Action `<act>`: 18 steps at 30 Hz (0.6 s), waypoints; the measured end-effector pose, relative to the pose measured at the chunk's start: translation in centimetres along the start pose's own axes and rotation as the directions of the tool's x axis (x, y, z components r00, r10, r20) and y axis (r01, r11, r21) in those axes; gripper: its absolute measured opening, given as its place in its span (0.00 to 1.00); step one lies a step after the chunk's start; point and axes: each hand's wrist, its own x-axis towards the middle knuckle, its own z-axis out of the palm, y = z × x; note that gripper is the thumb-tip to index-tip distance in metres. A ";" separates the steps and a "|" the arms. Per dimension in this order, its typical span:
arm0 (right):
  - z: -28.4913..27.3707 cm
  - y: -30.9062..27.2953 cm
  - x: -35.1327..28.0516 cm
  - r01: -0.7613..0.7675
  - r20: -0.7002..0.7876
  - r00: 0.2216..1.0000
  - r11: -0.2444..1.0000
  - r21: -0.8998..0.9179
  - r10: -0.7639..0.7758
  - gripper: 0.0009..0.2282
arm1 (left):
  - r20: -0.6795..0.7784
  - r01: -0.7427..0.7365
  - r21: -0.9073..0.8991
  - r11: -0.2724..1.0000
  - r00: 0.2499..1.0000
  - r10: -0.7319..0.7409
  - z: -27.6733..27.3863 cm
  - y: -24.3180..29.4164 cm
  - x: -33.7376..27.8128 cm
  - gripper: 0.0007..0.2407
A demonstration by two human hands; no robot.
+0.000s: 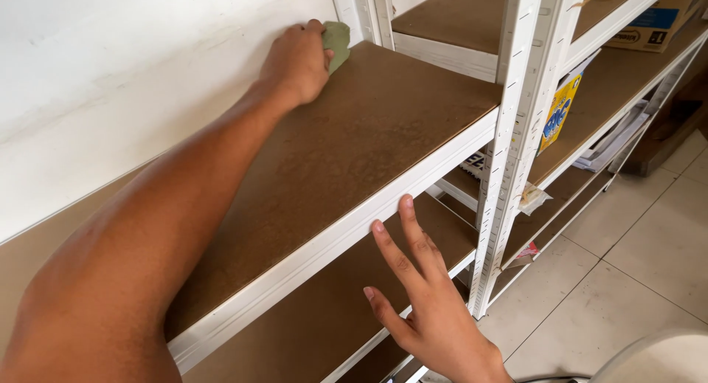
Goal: Cleaning the surfaces and edges of retail shelves using a sponge.
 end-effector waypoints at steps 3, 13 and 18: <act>0.2 0.1 -0.1 -0.012 0.007 1.000 1.000 0.011 0.012 0.35 | 0.043 0.013 -0.016 1.000 0.999 -0.012 -1.1 1.8 -0.1 0.18; 0.1 0.4 -0.2 0.011 0.006 1.000 1.000 0.020 -0.011 0.35 | -0.038 -0.069 0.059 0.996 0.997 0.072 1.2 0.8 3.5 0.16; 0.2 0.2 -0.2 0.000 0.004 1.000 1.000 0.014 0.000 0.35 | 0.081 -0.039 -0.115 0.993 0.995 0.049 0.9 5.4 1.3 0.15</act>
